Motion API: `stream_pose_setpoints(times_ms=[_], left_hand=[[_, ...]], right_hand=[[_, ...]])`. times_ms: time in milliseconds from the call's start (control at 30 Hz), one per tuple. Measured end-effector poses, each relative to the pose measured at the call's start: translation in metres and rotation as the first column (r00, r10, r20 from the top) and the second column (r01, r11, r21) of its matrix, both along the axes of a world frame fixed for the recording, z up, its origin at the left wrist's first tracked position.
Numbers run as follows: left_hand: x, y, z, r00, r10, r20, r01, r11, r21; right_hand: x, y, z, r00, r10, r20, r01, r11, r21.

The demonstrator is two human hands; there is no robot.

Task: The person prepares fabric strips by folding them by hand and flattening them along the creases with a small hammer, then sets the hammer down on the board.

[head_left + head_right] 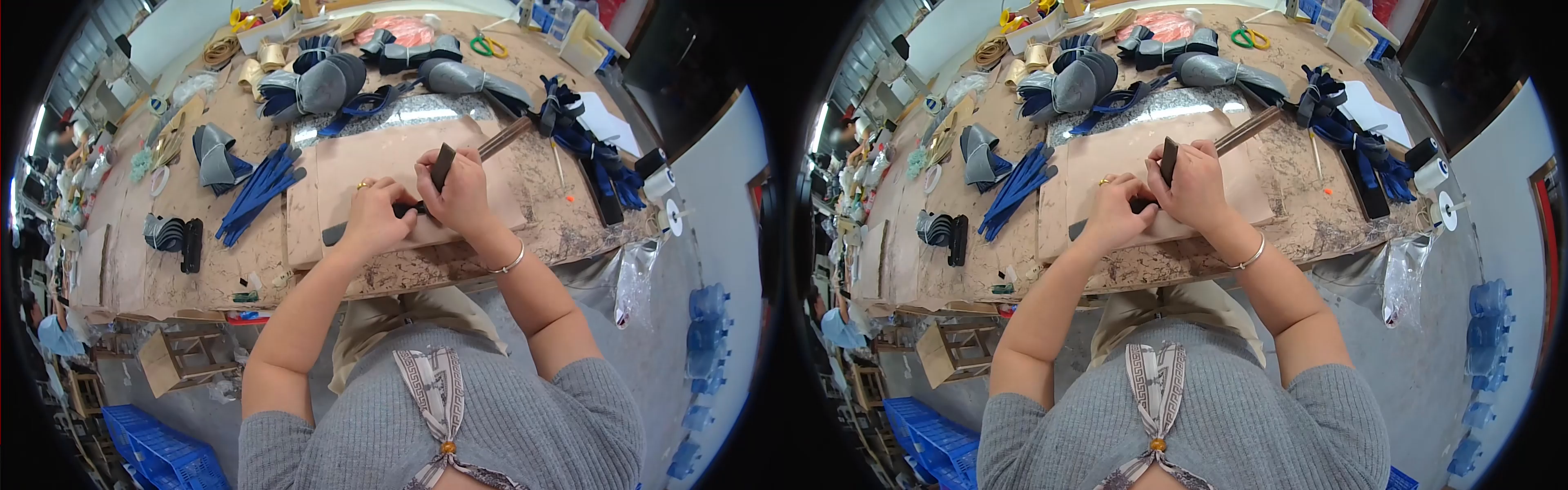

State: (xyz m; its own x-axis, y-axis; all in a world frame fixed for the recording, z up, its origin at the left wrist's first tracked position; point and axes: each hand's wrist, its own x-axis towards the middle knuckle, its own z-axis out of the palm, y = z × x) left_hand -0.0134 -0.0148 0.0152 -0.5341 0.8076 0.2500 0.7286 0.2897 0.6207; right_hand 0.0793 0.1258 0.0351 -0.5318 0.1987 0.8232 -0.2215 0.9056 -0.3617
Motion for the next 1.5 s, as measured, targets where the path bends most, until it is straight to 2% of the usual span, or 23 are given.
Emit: stream_pose_setpoints(times_ms=[100,133,233,267,400,500,533,567,633,700,733,833,867,967,1000,1033,1100,1200,1300,1333,1367,1433,1500], left_hand=[[0.001,-0.002,-0.002,1.0,0.02,0.015,-0.02,0.999,0.04],[0.001,-0.001,-0.002,1.0,0.023,0.0,-0.023,0.999,0.024],[0.004,-0.002,0.0,1.0,0.019,-0.022,-0.019,1.0,-0.012],[0.006,-0.004,0.002,0.999,0.029,-0.045,-0.029,1.0,-0.012],[0.007,-0.007,-0.004,0.994,0.065,-0.089,-0.057,0.995,0.084],[0.012,0.015,-0.007,0.988,0.076,-0.133,-0.057,0.989,0.136],[0.015,0.027,-0.01,0.987,0.066,-0.146,-0.043,0.987,0.153],[0.018,0.036,-0.012,0.986,0.076,-0.148,-0.053,0.987,0.152],[0.023,0.052,-0.011,0.983,0.085,-0.161,-0.061,0.987,0.151],[0.019,0.048,-0.005,0.993,0.057,-0.103,-0.044,0.991,0.125],[0.016,0.044,-0.005,0.997,0.037,-0.068,-0.029,0.992,0.119],[0.017,0.039,-0.004,0.999,0.035,-0.004,-0.034,0.995,0.09],[0.017,0.039,-0.003,0.999,0.04,-0.003,-0.04,0.995,0.086],[0.016,0.039,-0.001,0.999,0.048,0.005,-0.048,0.998,0.044],[0.015,0.039,0.001,0.999,0.043,0.0,-0.042,0.999,0.024],[0.015,0.039,0.001,0.999,0.039,0.001,-0.039,0.999,0.011],[0.014,0.039,0.001,0.999,0.034,0.0,-0.034,0.999,-0.008],[0.015,0.038,-0.001,0.999,0.039,-0.018,-0.038,0.998,0.05],[0.016,0.039,0.001,0.998,0.056,-0.035,-0.056,0.998,0.013],[0.016,0.037,0.0,0.998,0.057,-0.032,-0.057,0.998,0.018],[0.015,0.035,-0.001,0.998,0.056,-0.034,-0.056,0.998,0.023],[0.01,0.031,-0.001,0.997,0.056,-0.044,-0.053,0.996,0.065],[0.012,0.028,-0.006,0.998,0.056,-0.035,-0.051,0.989,0.141]], right_hand=[[0.007,-0.002,0.022,0.995,-0.055,-0.082,0.06,0.996,0.066],[0.013,-0.005,0.03,0.994,-0.065,-0.085,0.065,0.998,-0.005],[0.003,-0.012,0.009,0.993,-0.063,-0.097,0.064,0.998,0.012],[-0.004,-0.007,-0.006,0.995,-0.055,-0.084,0.059,0.997,0.043],[0.005,0.002,0.001,1.0,-0.002,0.0,0.002,1.0,-0.013],[0.015,0.016,0.023,0.986,-0.126,-0.105,0.138,0.985,0.106],[0.023,0.018,0.037,0.976,-0.184,-0.118,0.196,0.975,0.1],[0.028,0.019,0.043,0.966,-0.217,-0.14,0.222,0.975,0.017],[0.026,0.029,0.034,0.952,-0.264,-0.155,0.273,0.961,0.039],[0.009,0.038,-0.002,0.978,-0.185,-0.098,0.197,0.971,0.136],[0.014,0.046,-0.004,0.976,-0.218,-0.018,0.218,0.976,0.011],[0.013,0.049,0.004,0.983,-0.179,0.031,0.179,0.983,0.03],[0.015,0.047,0.011,0.985,-0.172,-0.009,0.172,0.984,0.056],[0.017,0.03,0.029,0.962,-0.233,-0.143,0.217,0.969,-0.122],[0.01,0.031,0.014,0.966,-0.231,-0.119,0.211,0.964,-0.161],[-0.001,0.031,0.0,0.944,-0.329,-0.006,0.329,0.944,-0.008],[0.005,0.04,0.002,0.996,-0.073,0.059,0.079,0.991,-0.109],[0.009,0.047,0.022,0.991,-0.122,-0.055,0.13,0.977,0.167],[0.008,0.038,0.003,0.974,-0.169,-0.148,0.157,0.983,-0.092],[0.001,0.033,-0.004,0.982,-0.186,-0.039,0.186,0.982,-0.022],[0.002,0.036,-0.005,0.995,-0.094,-0.014,0.093,0.994,-0.056],[0.004,0.045,0.003,0.993,-0.103,0.052,0.103,0.995,0.003],[0.011,0.041,0.015,0.98,-0.197,-0.033,0.197,0.98,0.006]])
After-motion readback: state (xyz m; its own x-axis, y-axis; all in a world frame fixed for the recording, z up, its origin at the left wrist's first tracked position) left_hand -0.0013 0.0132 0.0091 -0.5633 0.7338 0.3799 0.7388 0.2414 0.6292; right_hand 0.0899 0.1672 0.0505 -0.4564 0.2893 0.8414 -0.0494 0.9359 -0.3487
